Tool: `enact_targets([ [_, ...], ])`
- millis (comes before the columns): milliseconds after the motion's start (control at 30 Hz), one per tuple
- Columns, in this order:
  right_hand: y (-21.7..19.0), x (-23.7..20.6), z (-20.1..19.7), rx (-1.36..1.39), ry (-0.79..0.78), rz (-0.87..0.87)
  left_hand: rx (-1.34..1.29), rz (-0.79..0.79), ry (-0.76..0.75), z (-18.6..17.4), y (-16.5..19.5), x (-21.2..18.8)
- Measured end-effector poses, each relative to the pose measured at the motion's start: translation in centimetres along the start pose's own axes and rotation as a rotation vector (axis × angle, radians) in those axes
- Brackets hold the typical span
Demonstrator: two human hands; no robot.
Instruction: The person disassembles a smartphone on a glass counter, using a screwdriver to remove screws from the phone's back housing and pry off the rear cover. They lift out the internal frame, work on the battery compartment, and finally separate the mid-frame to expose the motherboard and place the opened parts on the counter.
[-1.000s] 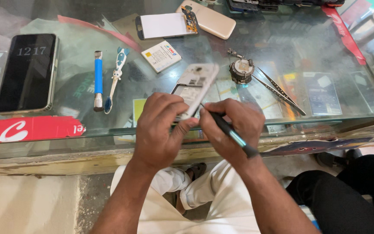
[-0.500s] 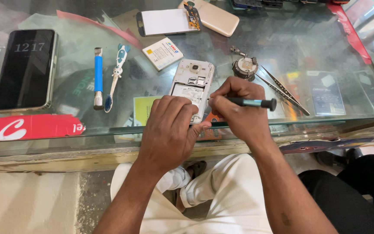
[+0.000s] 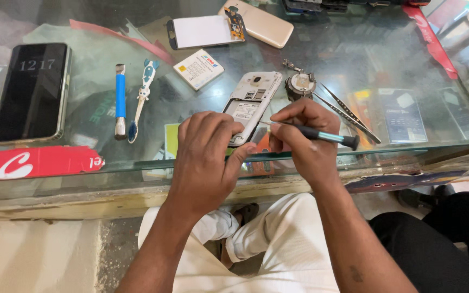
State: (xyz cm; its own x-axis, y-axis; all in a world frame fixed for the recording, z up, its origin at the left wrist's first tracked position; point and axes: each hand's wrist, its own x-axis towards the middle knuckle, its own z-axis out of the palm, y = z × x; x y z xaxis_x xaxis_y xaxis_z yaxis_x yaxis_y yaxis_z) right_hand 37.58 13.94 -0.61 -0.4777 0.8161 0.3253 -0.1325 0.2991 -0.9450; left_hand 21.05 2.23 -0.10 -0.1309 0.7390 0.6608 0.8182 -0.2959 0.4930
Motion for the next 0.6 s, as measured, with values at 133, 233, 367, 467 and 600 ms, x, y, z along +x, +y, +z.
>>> enact_targets([
  [133,0.5,-0.8,-0.2,0.274,-0.036,-0.043,-0.128,-0.091,-0.069,-1.6,0.4,0.7],
  [233,0.5,-0.8,0.0,0.152,-0.034,-0.073,-0.258,-0.216,-0.133,-2.4,0.9,1.4],
  [367,0.2,-0.7,1.0,0.017,-0.045,-0.139,-0.260,-0.233,-0.149,-2.5,1.5,1.7],
  [467,-0.2,-0.4,1.4,-0.045,-0.045,-0.090,-0.195,-0.220,-0.217,-2.5,1.1,1.8],
  [600,-0.8,0.2,1.7,-0.034,-0.019,0.042,-0.124,-0.135,-0.202,-3.2,0.5,0.8],
])
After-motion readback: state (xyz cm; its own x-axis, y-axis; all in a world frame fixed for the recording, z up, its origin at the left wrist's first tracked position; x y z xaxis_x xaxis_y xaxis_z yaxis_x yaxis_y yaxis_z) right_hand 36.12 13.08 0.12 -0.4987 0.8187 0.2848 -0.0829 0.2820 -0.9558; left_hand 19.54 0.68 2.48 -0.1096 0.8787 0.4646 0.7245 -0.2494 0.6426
